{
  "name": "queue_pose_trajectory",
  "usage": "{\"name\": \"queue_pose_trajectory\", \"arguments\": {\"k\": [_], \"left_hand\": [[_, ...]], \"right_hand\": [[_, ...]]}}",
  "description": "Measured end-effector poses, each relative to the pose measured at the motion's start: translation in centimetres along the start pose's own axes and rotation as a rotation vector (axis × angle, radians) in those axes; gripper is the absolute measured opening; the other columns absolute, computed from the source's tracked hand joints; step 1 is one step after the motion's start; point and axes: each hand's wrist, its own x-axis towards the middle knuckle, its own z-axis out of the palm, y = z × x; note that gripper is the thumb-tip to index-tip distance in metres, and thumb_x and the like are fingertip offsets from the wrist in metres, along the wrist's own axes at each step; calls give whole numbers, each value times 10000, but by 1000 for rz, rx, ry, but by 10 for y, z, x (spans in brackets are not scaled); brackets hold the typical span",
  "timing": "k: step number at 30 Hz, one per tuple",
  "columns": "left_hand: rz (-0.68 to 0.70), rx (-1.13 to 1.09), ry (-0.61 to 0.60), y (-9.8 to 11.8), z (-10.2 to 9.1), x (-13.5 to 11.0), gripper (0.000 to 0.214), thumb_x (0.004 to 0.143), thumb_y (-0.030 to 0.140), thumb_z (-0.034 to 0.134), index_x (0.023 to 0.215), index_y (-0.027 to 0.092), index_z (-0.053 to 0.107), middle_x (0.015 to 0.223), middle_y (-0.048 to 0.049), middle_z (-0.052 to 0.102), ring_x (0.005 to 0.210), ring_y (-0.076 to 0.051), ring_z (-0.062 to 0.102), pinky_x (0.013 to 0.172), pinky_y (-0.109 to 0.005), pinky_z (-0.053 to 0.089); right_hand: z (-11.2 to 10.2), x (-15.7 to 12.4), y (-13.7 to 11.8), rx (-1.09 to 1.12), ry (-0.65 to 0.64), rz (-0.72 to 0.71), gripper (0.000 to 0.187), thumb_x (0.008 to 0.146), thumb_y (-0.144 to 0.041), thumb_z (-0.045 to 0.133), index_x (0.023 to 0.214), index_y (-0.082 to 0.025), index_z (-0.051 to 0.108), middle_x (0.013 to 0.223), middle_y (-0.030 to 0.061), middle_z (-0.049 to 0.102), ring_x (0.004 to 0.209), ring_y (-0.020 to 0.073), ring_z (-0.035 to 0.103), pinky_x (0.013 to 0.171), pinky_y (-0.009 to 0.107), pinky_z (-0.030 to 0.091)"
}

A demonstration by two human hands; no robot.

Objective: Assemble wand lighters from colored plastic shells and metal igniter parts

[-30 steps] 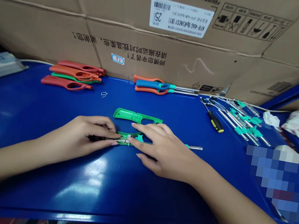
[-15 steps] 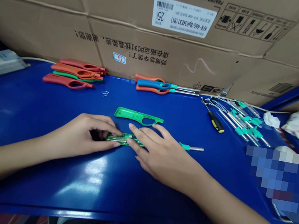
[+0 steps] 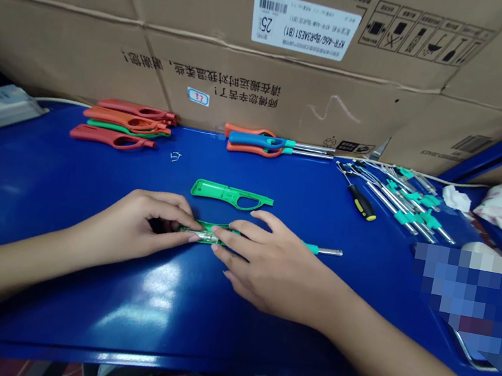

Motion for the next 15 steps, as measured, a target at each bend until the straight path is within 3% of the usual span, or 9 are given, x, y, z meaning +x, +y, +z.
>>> {"name": "queue_pose_trajectory", "arguments": {"k": [15], "left_hand": [[-96,-53,35,0,-1,2,115,866,254,709,874,168,786,787,-25,682,587,-88,587,524,-197,446]], "right_hand": [[1,-1,10,120,15,-7,364,1012,-307,478,1340,-234,618,1452,68,569,1281,268,522,1093,508,376]]}}
